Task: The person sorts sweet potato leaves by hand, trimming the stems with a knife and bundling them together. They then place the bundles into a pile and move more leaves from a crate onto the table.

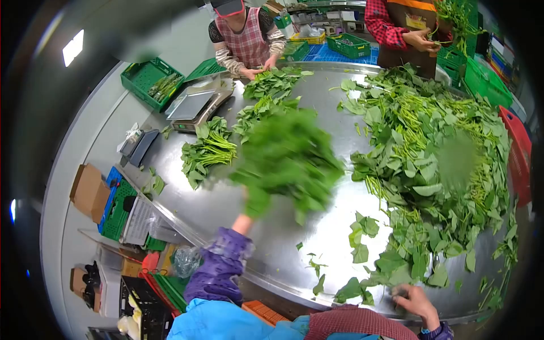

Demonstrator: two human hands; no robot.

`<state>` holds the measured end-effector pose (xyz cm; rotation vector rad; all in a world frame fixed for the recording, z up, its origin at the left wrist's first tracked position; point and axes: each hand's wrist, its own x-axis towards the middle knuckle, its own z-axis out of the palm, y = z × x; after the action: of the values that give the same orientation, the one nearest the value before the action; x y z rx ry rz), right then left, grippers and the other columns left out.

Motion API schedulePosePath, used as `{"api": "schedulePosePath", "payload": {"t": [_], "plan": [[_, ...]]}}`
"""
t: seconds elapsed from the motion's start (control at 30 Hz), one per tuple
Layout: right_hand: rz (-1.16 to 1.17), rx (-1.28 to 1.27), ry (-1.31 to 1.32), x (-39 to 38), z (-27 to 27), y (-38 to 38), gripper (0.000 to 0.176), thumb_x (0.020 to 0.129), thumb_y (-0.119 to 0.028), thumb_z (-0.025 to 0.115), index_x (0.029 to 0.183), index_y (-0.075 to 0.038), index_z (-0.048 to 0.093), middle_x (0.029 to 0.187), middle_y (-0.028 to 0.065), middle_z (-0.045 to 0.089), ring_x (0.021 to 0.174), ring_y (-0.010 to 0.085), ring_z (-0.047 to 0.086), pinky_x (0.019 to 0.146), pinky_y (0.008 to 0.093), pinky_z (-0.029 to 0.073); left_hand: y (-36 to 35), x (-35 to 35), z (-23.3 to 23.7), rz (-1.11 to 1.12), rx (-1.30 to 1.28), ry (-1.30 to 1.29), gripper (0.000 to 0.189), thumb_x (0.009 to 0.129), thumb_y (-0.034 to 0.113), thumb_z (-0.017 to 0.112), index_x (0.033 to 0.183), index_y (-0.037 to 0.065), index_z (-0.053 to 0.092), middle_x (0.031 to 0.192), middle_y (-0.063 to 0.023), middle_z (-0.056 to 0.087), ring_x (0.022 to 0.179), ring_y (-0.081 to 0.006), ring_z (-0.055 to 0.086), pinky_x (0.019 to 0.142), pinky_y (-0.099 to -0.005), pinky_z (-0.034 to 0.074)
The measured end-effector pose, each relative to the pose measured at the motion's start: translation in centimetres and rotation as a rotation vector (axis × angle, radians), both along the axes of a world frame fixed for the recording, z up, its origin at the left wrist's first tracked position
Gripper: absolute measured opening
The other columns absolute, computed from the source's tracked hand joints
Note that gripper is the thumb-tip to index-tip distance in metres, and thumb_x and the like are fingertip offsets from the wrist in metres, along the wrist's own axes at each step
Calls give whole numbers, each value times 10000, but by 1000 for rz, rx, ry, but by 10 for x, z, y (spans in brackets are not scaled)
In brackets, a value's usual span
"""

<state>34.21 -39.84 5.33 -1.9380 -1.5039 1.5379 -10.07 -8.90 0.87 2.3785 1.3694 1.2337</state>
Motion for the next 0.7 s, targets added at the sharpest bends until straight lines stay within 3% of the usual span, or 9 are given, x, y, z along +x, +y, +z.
{"api": "schedulePosePath", "payload": {"t": [0.07,0.17,0.23,0.3,0.37,0.43,0.5,0.6,0.7], "plan": [[-14,17,56,8,-12,-3,282,776,-203,633,985,-17,592,830,83,643,736,167,594,681,279,471,15,-36,38,242,-126,146,282,861,153,489,1121,46,489,1040,-158,547,976,-303,502,919,-410,341],[-63,11,99,16,-11,-3,242,800,-156,617,985,-2,587,850,57,644,779,116,594,711,246,469,63,-78,76,537,-189,-493,410,800,241,629,1112,-8,531,1058,-98,580,938,-215,549,791,-341,431],[64,-77,-69,17,-1,1,248,801,-162,615,992,-6,583,891,54,649,811,115,603,728,248,471,72,-94,95,252,-254,-1051,447,808,186,616,1173,-33,482,1134,-86,547,1002,-195,525,840,-335,425],[48,2,-20,34,-38,-17,347,774,-370,618,991,-101,593,840,88,650,764,265,620,679,336,482,70,-131,64,299,85,-91,544,770,22,612,1272,-2,404,1207,-115,497,1041,-215,519,911,-306,405],[171,25,-145,33,-28,-11,343,791,-361,589,1009,-97,577,869,82,650,783,273,617,680,351,482,73,-149,11,195,-291,-704,624,769,-17,585,1332,28,318,1232,-153,481,1079,-233,507,932,-341,396],[164,23,-131,28,-10,-2,340,810,-355,561,1027,-93,564,897,74,648,808,275,614,684,357,479,97,-222,-84,565,-479,-98,722,721,2,597,1362,23,267,1295,-163,418,1113,-280,461,923,-306,391],[111,-47,-180,25,-4,1,345,822,-350,550,1040,-83,555,918,80,645,830,273,613,703,352,475,70,-173,-64,472,-471,-612,882,570,-115,397,1408,58,183,1346,-193,352,1142,-292,428,920,-320,378],[90,-29,-31,32,-20,1,348,827,-338,541,1053,-74,547,942,85,647,839,265,614,718,349,471,74,-215,-72,460,-264,121,780,709,66,703,1353,51,264,1262,-167,428,1121,-269,440,915,-383,418],[69,-46,-4,29,-25,6,331,828,-329,534,1044,-79,554,938,78,650,829,256,616,715,343,470,113,-205,-100,364,-187,-1158,741,728,121,703,1343,54,296,1305,-194,392,1165,-272,418,1012,-424,323]]}}
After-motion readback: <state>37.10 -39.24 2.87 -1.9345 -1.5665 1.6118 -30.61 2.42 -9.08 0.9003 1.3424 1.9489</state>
